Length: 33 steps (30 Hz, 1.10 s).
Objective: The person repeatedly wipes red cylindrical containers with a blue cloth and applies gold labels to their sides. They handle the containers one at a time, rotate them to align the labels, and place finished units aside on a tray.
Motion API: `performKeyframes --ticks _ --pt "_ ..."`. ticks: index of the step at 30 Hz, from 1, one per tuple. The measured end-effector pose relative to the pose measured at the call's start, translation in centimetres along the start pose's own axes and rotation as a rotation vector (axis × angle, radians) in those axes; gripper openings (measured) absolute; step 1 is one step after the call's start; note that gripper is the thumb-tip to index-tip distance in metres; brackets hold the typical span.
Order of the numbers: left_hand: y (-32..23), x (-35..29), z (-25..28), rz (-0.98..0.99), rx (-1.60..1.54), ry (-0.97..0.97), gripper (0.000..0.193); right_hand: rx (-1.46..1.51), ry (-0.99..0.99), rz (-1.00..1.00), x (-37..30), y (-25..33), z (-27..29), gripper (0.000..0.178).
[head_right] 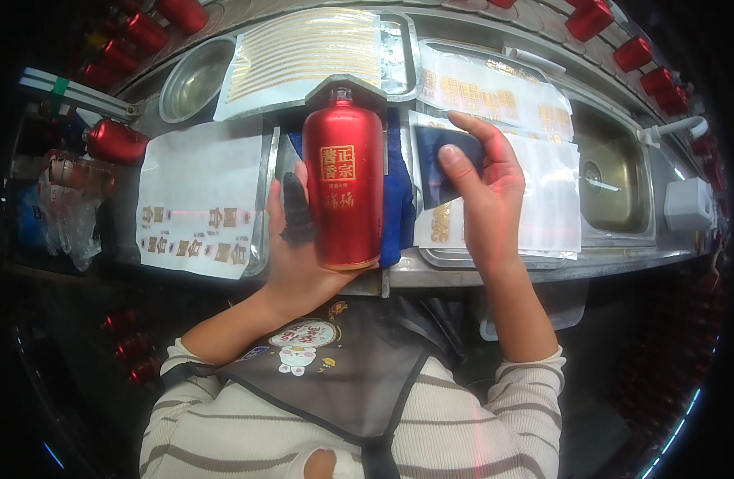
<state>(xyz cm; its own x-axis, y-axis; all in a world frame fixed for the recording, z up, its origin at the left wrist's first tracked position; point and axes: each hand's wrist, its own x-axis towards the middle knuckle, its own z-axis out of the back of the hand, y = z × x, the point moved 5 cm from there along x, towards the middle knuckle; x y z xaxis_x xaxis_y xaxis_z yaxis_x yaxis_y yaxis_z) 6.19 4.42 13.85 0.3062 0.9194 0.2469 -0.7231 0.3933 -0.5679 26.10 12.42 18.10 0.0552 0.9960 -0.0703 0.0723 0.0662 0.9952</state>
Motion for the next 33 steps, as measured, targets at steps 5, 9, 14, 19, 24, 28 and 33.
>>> performKeyframes --ticks 5,9,14,19,24,28,33 --pt "2.8 -0.3 -0.5 0.351 -0.902 0.293 0.117 0.089 0.048 -0.291 -1.5 -3.6 3.6 0.017" --pt "1.2 -0.4 1.5 0.114 -0.399 0.008 0.107 -0.252 0.159 -0.204 -3.5 -4.0 1.1 0.009" --pt "-0.9 0.8 1.9 -0.06 -0.121 -0.057 0.101 -0.325 0.206 -0.058 -4.2 -3.3 -2.9 0.023" --pt "1.1 -0.7 0.9 -0.141 -0.27 -0.167 0.12 -0.437 0.161 -0.025 -5.3 -3.4 -3.8 0.041" --pt "2.4 -1.2 2.2 -0.113 -0.372 -0.157 0.12 -0.375 0.196 -0.034 -5.2 -3.2 -4.0 0.038" --pt "11.9 -5.0 6.3 0.269 -0.395 -0.246 0.063 -0.322 0.179 -0.11 -4.4 -4.2 -0.4 0.032" --pt "24.5 -9.7 17.1 0.798 0.304 -0.123 0.038 -0.33 0.15 -0.174 -4.2 -4.1 -0.3 0.031"
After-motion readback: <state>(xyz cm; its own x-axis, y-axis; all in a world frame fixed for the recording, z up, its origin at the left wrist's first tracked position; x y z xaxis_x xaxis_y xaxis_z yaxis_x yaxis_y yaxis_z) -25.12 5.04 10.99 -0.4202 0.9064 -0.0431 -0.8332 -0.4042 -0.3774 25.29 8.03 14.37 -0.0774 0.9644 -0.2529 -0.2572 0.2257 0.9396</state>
